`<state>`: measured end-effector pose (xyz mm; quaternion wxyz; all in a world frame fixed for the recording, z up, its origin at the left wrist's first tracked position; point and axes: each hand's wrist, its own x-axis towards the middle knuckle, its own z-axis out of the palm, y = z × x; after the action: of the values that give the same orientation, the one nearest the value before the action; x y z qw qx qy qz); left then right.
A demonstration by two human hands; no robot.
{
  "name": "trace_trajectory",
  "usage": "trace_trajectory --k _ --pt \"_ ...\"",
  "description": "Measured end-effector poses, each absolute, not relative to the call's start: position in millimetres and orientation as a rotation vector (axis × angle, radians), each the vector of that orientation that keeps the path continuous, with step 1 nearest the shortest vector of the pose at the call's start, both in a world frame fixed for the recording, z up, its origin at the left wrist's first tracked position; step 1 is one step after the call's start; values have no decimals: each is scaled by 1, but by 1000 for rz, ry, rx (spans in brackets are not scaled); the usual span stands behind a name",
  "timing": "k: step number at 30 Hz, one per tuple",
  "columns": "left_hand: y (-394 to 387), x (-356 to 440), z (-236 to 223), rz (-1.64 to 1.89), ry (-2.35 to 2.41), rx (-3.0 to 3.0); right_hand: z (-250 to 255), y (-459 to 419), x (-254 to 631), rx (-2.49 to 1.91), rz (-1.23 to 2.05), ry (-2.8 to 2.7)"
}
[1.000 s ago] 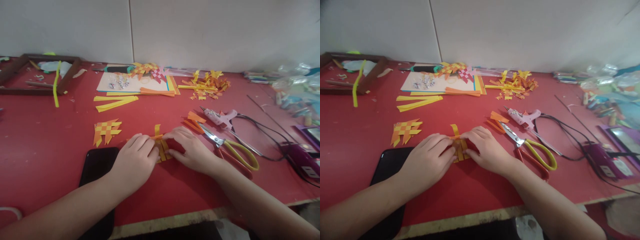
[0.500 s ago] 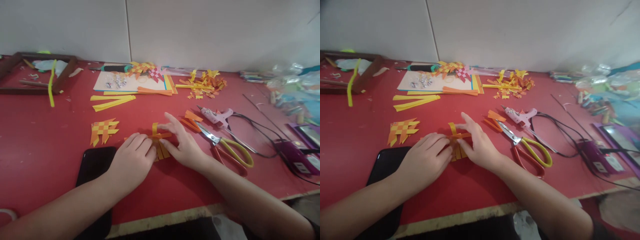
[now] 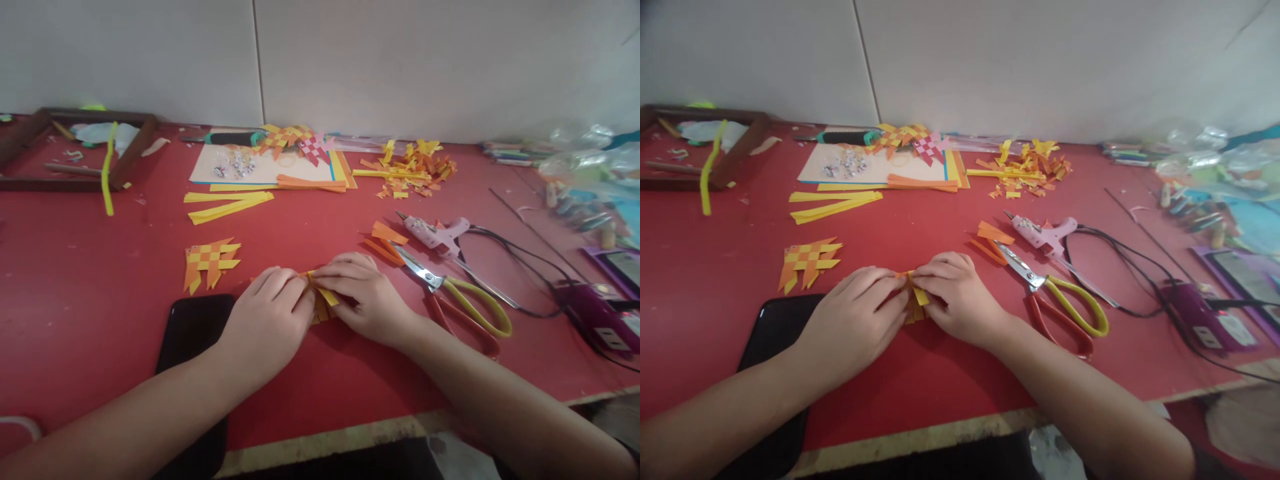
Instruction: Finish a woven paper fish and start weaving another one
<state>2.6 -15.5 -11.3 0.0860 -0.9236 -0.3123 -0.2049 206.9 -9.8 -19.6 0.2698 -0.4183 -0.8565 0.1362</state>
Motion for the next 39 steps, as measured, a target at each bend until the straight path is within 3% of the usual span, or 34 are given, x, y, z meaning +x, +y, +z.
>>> trace_trajectory --k 39 --pt "-14 2 -12 -665 -1033 -2860 -13 -10 213 -1150 348 -2337"
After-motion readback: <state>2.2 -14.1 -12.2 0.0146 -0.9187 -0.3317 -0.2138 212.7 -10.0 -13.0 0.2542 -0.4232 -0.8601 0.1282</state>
